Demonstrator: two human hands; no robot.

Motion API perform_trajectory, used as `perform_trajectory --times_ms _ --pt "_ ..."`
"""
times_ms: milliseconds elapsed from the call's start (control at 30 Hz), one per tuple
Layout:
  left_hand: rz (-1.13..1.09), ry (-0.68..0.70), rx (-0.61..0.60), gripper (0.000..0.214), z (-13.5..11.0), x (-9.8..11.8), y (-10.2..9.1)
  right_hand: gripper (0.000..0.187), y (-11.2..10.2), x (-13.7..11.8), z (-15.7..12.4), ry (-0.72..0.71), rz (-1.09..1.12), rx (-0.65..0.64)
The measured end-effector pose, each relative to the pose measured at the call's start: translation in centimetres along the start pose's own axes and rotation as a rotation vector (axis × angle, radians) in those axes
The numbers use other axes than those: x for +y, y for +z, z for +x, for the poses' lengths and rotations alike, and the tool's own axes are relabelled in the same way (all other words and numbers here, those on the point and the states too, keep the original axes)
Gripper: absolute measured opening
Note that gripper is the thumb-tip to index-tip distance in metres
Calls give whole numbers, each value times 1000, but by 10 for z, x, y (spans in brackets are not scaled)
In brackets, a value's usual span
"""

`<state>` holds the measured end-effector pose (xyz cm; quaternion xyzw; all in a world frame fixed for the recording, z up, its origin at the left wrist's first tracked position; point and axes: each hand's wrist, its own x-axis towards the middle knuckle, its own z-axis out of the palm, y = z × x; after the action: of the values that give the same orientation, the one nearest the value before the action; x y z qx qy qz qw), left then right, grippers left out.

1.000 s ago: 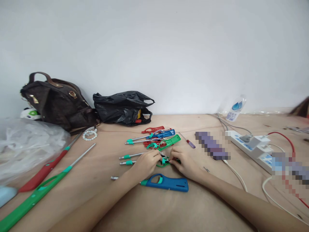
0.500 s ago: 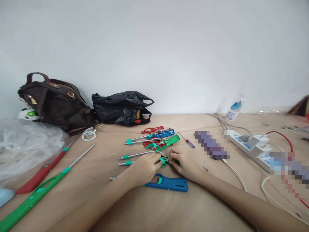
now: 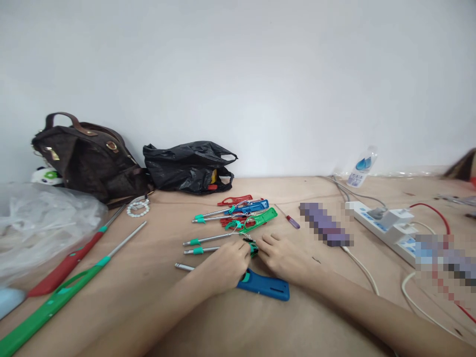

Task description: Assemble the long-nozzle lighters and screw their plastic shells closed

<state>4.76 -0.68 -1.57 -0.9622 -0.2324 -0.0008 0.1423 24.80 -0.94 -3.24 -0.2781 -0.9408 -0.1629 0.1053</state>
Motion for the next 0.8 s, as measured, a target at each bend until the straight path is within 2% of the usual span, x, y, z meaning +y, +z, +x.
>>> perform_trajectory --times_ms 100,267,400,600,800 --pt "-99 -43 23 16 -3 -3 -1 21 0 1 -1 30 46 14" --pt "-450 -124 136 31 -8 -23 -1 16 6 9 -4 196 276 69" --pt "-636 -169 203 36 -9 -33 -1 15 8 11 -5 241 366 97" --pt "-819 -302 261 34 -10 -35 -2 17 10 10 -4 266 428 112" --pt "-1135 -448 232 27 -6 -39 6 14 16 10 -5 321 481 136"
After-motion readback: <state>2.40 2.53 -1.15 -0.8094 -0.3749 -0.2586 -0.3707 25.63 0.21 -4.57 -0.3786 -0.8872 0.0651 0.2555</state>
